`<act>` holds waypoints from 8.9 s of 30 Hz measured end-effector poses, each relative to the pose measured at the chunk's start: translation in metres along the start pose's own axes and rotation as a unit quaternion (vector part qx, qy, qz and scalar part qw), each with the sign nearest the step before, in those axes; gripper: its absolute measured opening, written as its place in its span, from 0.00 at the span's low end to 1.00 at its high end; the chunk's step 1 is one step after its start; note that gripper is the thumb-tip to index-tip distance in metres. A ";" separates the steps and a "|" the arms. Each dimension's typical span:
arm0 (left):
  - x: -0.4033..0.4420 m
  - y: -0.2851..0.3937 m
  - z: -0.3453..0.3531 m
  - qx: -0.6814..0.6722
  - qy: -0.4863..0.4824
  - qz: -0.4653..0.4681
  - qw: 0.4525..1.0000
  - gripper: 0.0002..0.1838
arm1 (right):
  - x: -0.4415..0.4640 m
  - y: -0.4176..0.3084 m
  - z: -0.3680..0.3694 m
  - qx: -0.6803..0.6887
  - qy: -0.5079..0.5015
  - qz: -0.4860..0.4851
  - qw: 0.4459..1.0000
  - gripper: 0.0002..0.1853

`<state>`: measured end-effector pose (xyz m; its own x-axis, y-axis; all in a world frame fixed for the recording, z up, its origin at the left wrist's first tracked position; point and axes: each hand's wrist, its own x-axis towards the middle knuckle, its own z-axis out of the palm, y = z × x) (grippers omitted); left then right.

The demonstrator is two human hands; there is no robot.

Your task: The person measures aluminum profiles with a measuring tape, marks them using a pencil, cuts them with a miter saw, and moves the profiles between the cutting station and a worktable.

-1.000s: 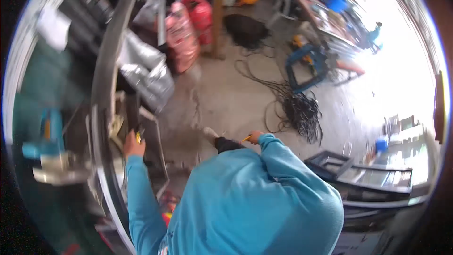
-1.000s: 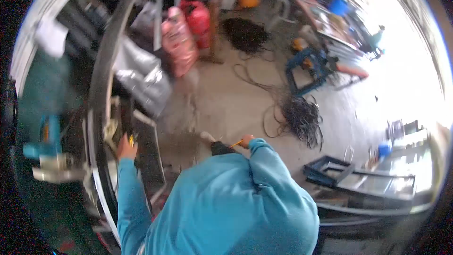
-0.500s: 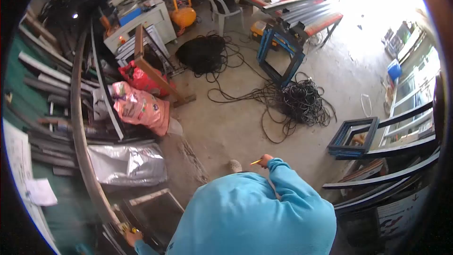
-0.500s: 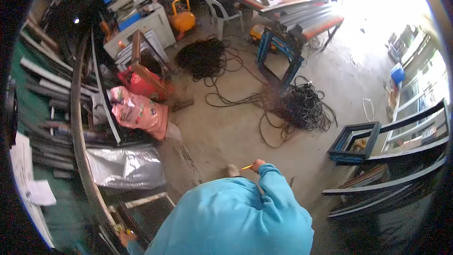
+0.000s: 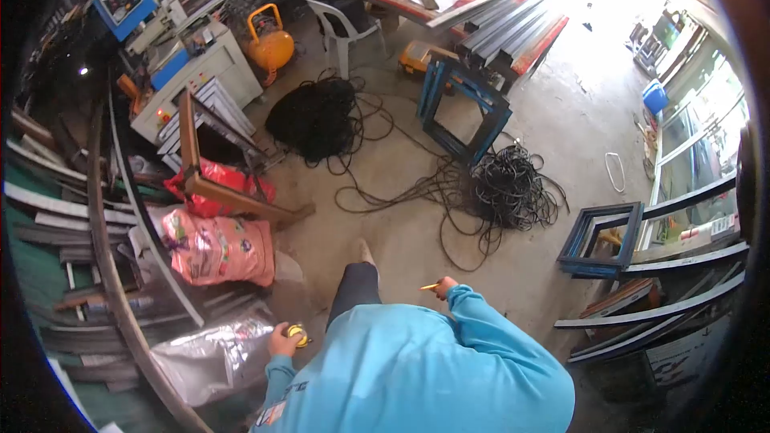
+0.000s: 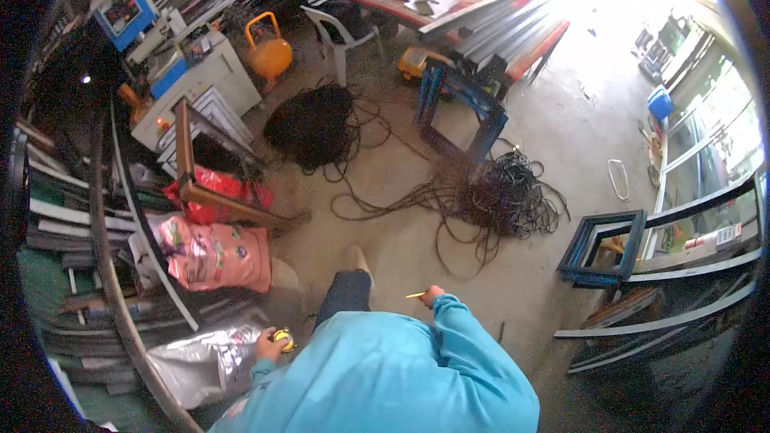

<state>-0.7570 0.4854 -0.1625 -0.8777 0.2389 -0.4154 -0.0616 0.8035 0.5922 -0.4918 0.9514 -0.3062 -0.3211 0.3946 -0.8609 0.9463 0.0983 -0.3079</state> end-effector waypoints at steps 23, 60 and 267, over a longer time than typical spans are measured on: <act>0.301 0.471 0.029 -0.041 -0.257 0.388 0.884 0.37 | 0.018 -0.485 -0.226 0.122 -0.274 -0.420 0.857 0.27; 0.370 0.569 0.132 0.013 -0.183 -0.008 0.983 0.21 | 0.303 -0.428 -0.480 0.468 -0.314 0.033 0.825 0.29; -0.798 -0.327 -0.024 0.058 0.634 -0.522 0.568 0.14 | -0.644 -0.163 0.630 -0.363 -0.302 -0.845 0.251 0.18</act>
<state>-0.0480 0.0190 -0.0088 -0.0329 -0.9257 0.3767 -0.8952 0.1949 0.4008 -0.4623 0.1058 0.0429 -0.0267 -0.9602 0.2782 -0.8727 -0.1133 -0.4749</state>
